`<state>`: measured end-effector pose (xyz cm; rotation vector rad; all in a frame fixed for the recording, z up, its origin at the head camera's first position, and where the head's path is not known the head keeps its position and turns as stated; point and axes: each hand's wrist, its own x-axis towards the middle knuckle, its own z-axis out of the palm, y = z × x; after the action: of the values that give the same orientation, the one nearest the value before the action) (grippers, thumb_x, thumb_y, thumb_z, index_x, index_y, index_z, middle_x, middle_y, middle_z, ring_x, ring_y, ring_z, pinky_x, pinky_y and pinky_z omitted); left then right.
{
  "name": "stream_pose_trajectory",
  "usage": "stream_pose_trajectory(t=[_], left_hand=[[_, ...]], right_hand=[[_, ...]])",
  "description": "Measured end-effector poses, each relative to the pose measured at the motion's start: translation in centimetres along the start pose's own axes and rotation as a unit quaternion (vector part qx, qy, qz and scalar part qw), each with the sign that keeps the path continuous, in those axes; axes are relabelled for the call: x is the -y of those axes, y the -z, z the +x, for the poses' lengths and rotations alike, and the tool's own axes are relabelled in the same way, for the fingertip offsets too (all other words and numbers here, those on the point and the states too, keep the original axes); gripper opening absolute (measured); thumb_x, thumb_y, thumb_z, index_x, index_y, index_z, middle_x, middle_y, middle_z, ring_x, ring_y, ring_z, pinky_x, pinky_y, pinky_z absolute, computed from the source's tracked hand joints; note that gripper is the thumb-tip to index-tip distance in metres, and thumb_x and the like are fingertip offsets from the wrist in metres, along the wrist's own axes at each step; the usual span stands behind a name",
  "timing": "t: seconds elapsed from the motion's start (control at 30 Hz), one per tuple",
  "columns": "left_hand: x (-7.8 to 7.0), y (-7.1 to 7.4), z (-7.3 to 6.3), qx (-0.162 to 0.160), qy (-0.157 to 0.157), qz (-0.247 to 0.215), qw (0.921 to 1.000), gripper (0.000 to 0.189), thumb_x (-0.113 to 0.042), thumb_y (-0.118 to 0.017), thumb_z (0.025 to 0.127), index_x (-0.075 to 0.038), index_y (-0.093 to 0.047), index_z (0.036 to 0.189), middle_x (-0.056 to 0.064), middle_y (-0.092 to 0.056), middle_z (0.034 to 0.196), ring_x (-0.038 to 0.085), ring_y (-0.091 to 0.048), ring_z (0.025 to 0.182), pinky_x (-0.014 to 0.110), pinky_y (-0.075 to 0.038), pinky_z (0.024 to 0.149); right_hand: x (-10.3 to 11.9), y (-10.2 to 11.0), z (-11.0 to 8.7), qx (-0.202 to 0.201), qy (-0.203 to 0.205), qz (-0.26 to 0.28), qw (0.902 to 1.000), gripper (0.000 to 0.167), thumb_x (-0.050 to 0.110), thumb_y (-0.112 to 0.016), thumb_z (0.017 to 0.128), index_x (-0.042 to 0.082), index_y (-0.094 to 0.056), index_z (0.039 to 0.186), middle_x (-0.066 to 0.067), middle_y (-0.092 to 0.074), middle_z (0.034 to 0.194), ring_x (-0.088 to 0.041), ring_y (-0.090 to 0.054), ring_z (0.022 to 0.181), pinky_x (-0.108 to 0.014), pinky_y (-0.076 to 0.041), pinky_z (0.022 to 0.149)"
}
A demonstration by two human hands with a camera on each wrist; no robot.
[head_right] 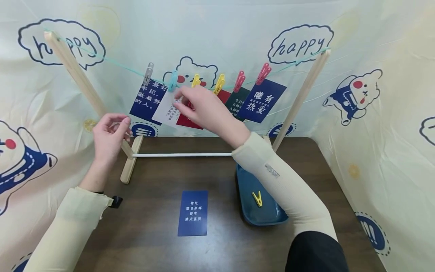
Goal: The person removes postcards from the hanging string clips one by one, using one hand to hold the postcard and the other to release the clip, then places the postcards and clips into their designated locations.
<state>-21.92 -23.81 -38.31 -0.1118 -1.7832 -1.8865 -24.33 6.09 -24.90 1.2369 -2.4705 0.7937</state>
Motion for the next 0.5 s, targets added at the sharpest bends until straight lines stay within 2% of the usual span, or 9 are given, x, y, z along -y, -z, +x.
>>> stream_pose_trajectory(t=[0.1, 0.3, 0.4, 0.5], left_hand=[[-0.2, -0.1, 0.8, -0.009, -0.006, -0.009, 0.9999, 0.019, -0.007, -0.074, 0.096, 0.000, -0.072, 0.113, 0.003, -0.069, 0.097, 0.008, -0.061, 0.055, 0.017, -0.047, 0.046], [-0.6, -0.5, 2.1, 0.012, 0.000, 0.052, 0.9986, 0.030, -0.017, -0.076, 0.097, -0.009, -0.074, 0.125, 0.004, -0.072, 0.115, 0.007, -0.068, 0.061, 0.017, -0.051, 0.052], [-0.6, -0.8, 2.5, 0.025, 0.005, 0.064, 0.9976, 0.032, -0.019, -0.075, 0.098, -0.008, -0.073, 0.128, 0.007, -0.070, 0.125, 0.007, -0.069, 0.063, 0.017, -0.053, 0.054], [-0.7, -1.0, 2.8, 0.027, 0.008, 0.050, 0.9983, 0.032, -0.017, -0.074, 0.098, -0.006, -0.072, 0.128, 0.007, -0.070, 0.127, 0.008, -0.069, 0.063, 0.017, -0.054, 0.054]], right_hand=[[0.2, 0.1, 2.1, -0.016, 0.008, -0.008, 0.9998, 0.027, 0.022, -0.069, 0.102, 0.005, -0.068, 0.123, -0.007, -0.074, 0.116, -0.015, -0.067, 0.100, -0.028, -0.055, 0.087], [0.3, 0.5, 5.8, -0.044, 0.024, -0.038, 0.9981, 0.032, 0.023, -0.065, 0.104, 0.004, -0.066, 0.130, -0.009, -0.071, 0.121, -0.019, -0.060, 0.114, -0.025, -0.047, 0.099], [0.3, 0.7, 7.4, -0.030, 0.008, -0.070, 0.9971, 0.039, 0.030, -0.064, 0.105, 0.006, -0.063, 0.137, -0.007, -0.067, 0.130, -0.018, -0.056, 0.123, -0.021, -0.041, 0.106], [0.5, 0.9, 8.8, 0.009, -0.037, -0.118, 0.9923, 0.049, 0.041, -0.060, 0.105, 0.013, -0.057, 0.145, -0.002, -0.063, 0.141, -0.014, -0.050, 0.132, -0.018, -0.033, 0.112]])
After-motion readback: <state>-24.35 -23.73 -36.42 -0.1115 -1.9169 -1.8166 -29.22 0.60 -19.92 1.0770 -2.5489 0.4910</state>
